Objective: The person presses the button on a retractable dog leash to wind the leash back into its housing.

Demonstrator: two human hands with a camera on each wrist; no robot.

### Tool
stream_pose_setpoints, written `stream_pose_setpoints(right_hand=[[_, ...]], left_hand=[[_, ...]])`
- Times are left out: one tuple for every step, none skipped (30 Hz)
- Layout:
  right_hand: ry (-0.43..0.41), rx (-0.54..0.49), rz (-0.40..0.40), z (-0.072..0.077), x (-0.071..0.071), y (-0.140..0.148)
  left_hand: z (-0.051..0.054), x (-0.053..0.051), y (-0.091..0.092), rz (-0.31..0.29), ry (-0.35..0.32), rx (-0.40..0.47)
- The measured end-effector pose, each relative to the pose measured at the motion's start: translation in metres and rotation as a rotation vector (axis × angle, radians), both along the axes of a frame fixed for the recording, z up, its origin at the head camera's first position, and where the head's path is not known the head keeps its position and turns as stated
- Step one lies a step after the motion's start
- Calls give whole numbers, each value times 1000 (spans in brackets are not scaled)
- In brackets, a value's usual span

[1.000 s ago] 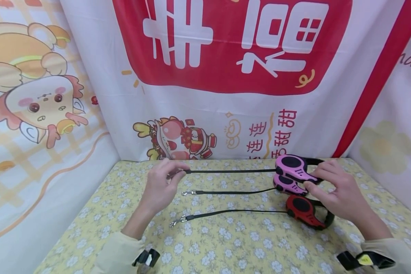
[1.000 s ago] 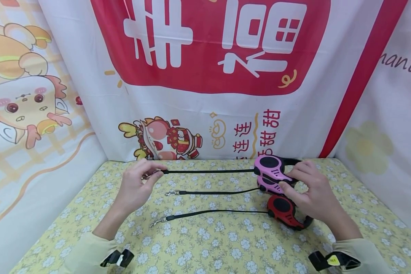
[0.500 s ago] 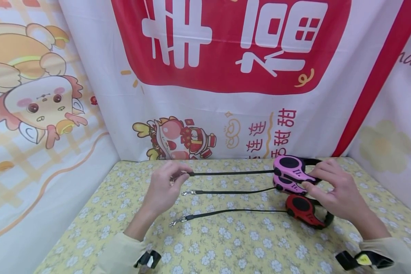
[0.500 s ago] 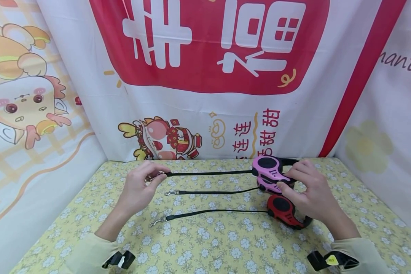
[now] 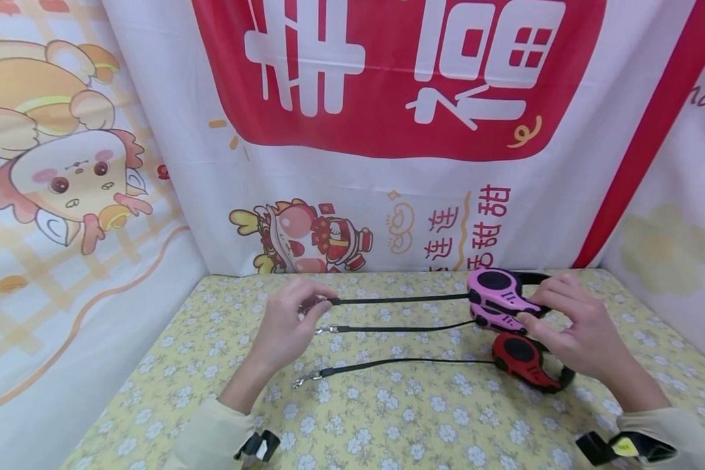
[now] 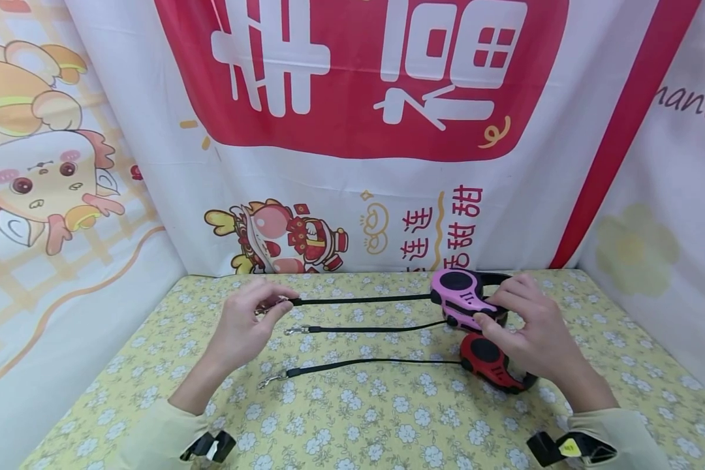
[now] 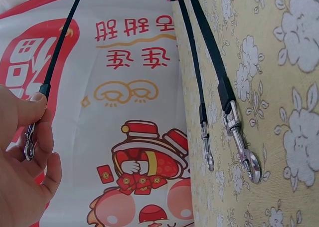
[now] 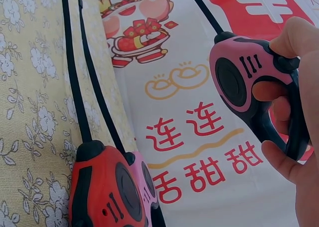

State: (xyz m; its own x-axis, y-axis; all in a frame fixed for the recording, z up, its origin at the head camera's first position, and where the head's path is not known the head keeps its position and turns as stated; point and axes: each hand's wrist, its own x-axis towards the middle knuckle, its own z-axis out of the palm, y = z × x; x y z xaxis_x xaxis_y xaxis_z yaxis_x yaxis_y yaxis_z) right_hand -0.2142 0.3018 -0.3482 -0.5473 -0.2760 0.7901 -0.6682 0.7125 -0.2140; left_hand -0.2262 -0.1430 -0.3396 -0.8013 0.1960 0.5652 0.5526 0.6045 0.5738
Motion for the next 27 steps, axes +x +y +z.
stream_pose_setpoints(right_hand=[[1,0,2,0,0,0],[2,0,5,0,0,0],[2,-1,9,-1,0,0],[5,-2,14,-1,0,0],[8,0,18,-1,-1,0],[11,-1,23,-1,-1,0],[15,-1,27,-1,-1,-1],[17,0,31,-1,-1,-1],[19,1,33,-1,-1,-1],[19,1,36,0,-1,-1],[19,1,37,0,-1,-1],[18,1,37,0,-1,-1],[18,2,36,0,-1,-1],[17,2,35,0,-1,-2],[17,2,34,0,-1,-2],[16,2,34,0,-1,-2],[16,3,32,0,-1,-2],[16,3,32,-1,-1,-2],[16,2,31,-1,0,-2],[16,1,33,-1,-1,-2],[17,1,36,-1,-1,-2],[17,0,38,-1,-1,-2],[18,-1,41,-1,-1,-3],[21,-2,48,-1,-1,-3],[25,-3,54,-1,-1,-4],[29,-4,63,-2,-2,-4],[35,-3,69,-2,-2,-4]], left_hand=[[0,0,1,-1,-3,-1],[0,0,1,-1,-3,-3],[-1,0,1,-1,-2,-4],[-1,0,1,-1,2,-6],[-2,0,2,-2,4,-7],[-2,0,2,-3,9,-8],[-2,0,2,-4,13,-8],[-2,0,2,-4,16,-10],[-2,1,2,-6,18,-10],[-3,1,2,-6,18,-12],[-3,1,2,-5,17,-15],[-3,1,2,-6,16,-18],[-3,0,1,-6,14,-21],[-3,1,1,-6,13,-23],[-3,1,1,-7,15,-24],[-3,0,1,-8,16,-24],[-3,0,1,-10,16,-23],[-3,0,2,-11,16,-21],[-4,0,2,-13,18,-21],[-4,0,2,-14,20,-21],[-4,0,2,-14,20,-21],[-4,0,3,-14,19,-23],[-4,0,3,-12,18,-25],[-4,0,3,-11,18,-26],[-4,1,3,-9,17,-27],[-3,1,3,-8,14,-27],[-3,1,3,-6,11,-27]])
